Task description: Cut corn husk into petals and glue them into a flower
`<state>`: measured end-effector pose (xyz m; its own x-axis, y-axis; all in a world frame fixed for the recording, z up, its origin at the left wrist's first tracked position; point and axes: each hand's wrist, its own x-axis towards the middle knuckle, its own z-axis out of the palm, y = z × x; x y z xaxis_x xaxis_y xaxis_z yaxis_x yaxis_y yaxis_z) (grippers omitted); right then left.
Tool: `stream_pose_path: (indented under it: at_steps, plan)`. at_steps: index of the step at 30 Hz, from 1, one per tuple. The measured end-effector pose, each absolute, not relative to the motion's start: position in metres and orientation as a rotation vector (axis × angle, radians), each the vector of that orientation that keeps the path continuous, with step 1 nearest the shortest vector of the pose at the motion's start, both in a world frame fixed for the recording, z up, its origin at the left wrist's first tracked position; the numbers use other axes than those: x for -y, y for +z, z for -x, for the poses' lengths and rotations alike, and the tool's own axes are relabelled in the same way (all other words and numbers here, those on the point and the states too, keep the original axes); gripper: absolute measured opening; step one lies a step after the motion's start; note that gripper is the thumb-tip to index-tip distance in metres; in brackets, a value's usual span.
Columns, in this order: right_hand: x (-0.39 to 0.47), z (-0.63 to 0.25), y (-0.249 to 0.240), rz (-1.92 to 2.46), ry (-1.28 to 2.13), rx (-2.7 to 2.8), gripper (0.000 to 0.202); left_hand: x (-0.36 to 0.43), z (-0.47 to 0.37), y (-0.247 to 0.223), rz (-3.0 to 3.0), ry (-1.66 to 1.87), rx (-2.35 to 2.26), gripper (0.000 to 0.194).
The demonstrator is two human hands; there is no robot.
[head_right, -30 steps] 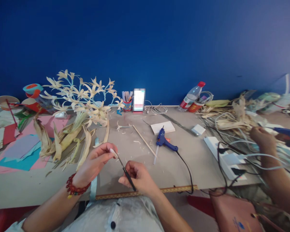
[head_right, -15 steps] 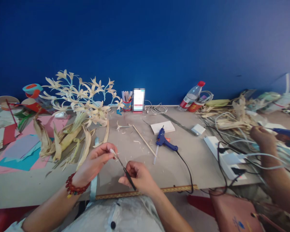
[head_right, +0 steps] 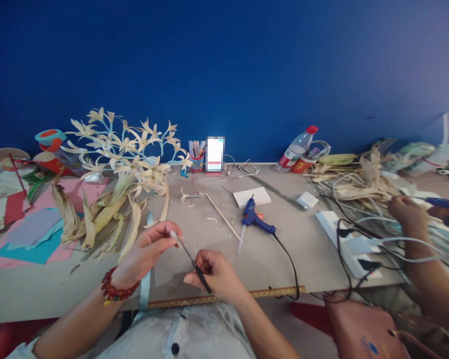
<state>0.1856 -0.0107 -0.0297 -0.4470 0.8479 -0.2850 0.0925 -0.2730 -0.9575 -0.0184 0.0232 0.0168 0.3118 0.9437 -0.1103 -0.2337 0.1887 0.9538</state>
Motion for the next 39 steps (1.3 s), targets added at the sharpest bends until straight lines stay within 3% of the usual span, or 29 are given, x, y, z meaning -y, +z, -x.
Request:
stream_pose_path:
  at_steps: [15, 39]
  plan:
    - [0.006, -0.190, -0.021, 1.172, 1.881, 1.403, 0.062, -0.027, 0.024, 0.030, -1.242, 0.854, -0.950, 0.011]
    - [0.002, -0.190, -0.019, 1.240, 1.662, 1.589, 0.062, -0.032, 0.030, 0.029, -1.285, 0.798, -0.926, 0.012]
